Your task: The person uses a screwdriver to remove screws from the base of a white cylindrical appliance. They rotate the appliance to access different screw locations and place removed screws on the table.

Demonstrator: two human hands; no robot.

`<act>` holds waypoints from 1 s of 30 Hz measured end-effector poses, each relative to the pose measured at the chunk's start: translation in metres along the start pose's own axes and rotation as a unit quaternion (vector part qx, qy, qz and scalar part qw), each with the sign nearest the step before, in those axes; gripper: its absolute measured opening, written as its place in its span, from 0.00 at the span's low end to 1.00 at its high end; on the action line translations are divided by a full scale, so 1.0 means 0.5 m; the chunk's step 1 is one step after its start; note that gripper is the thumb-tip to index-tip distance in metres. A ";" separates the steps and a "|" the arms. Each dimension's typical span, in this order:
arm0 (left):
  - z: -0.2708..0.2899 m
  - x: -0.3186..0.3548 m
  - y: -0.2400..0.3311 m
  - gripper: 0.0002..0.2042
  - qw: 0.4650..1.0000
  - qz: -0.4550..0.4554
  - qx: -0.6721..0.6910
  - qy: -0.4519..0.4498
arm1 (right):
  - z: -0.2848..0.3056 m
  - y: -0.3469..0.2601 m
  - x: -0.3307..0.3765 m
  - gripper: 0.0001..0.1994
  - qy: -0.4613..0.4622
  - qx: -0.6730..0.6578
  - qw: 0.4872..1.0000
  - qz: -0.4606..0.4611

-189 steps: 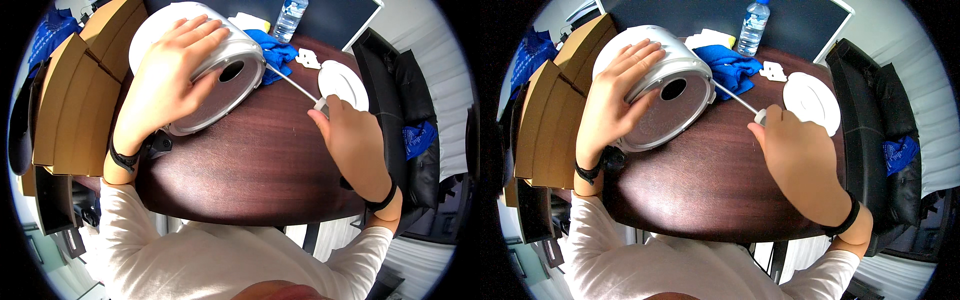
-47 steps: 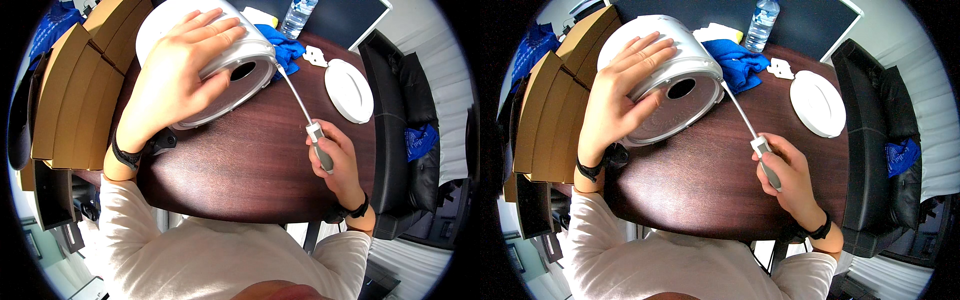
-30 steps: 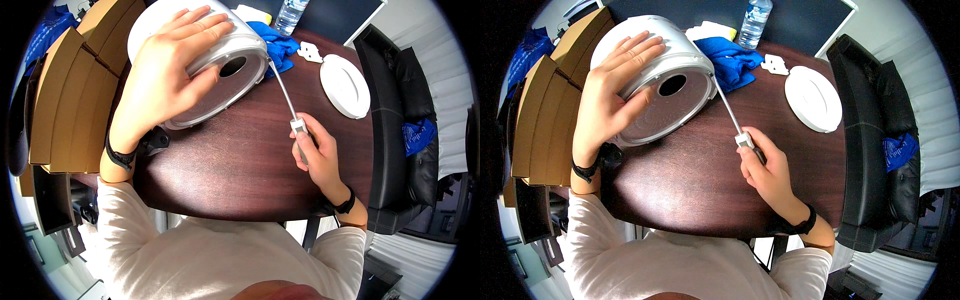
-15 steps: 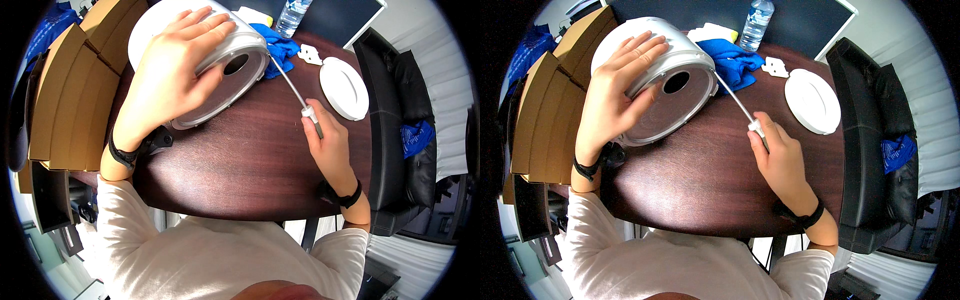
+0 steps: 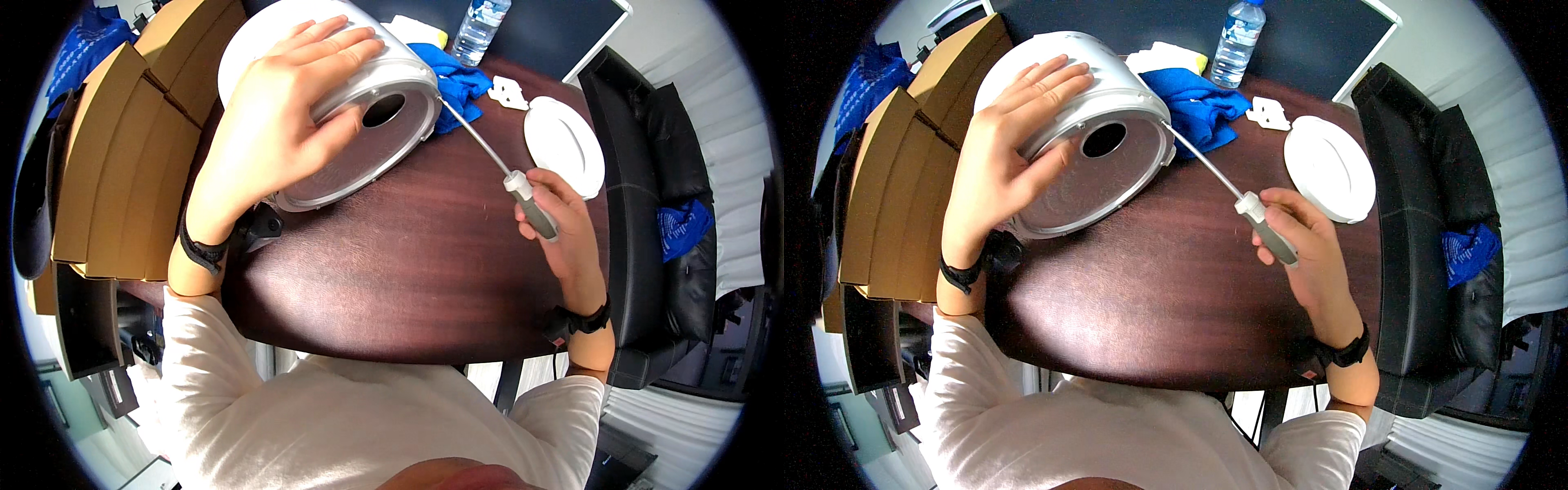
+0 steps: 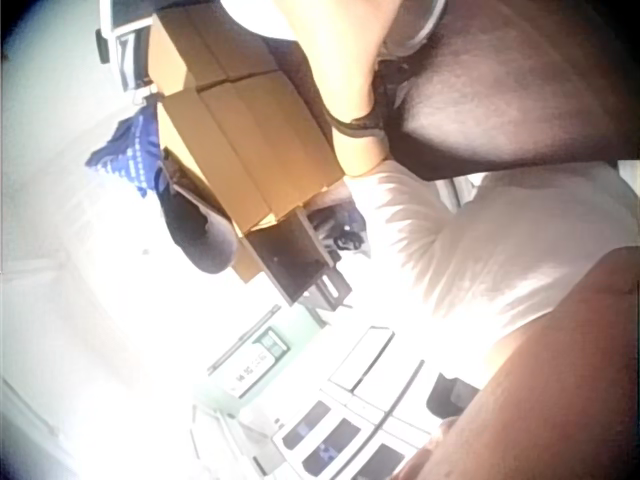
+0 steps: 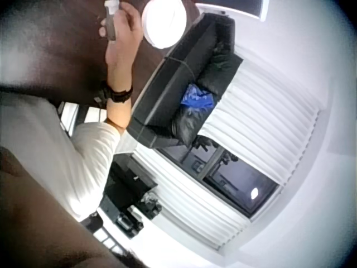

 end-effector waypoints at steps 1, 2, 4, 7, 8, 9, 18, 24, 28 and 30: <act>-0.001 0.001 0.000 0.28 1.000 0.000 0.000 -0.001 | -0.011 0.004 0.003 0.15 0.004 -0.017 1.000 -0.014; -0.003 0.002 -0.001 0.28 1.000 0.000 0.000 -0.002 | -0.021 0.007 0.004 0.15 0.008 -0.034 0.999 -0.028; -0.002 0.001 0.000 0.28 1.000 -0.007 0.000 -0.004 | -0.027 0.007 -0.003 0.16 -0.011 0.021 0.999 -0.023; -0.002 0.000 0.005 0.27 1.000 -0.023 -0.005 -0.008 | -0.013 0.021 -0.028 0.17 -0.094 0.098 0.990 -0.022; -0.004 0.001 0.009 0.27 1.000 -0.025 -0.010 -0.007 | -0.007 0.025 -0.036 0.17 -0.137 0.110 0.984 -0.028; -0.006 0.003 0.013 0.27 1.000 -0.025 -0.015 -0.006 | -0.007 0.026 -0.042 0.17 -0.181 0.122 0.975 -0.035; -0.012 -0.001 0.022 0.26 0.999 -0.026 -0.037 -0.008 | -0.008 -0.170 0.009 0.13 0.122 0.642 0.687 0.317; -0.011 0.004 0.021 0.26 0.999 -0.008 -0.048 -0.003 | -0.102 -0.204 0.088 0.14 0.212 0.777 0.483 0.343; -0.009 0.004 0.017 0.27 0.999 -0.006 -0.042 -0.003 | -0.058 -0.170 0.083 0.10 0.162 0.584 0.711 0.358; -0.008 0.003 0.015 0.28 0.999 -0.012 -0.036 -0.008 | -0.027 -0.135 0.063 0.14 0.078 0.462 0.844 0.260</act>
Point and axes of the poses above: each hand's wrist, its own x-axis away from the middle knuckle, its own z-axis out of the back of the hand, y = z × x, the point moved 5 cm from there along -x, towards the middle knuckle, and after that the axes turned 15 degrees about x, right-handed, at the moved point
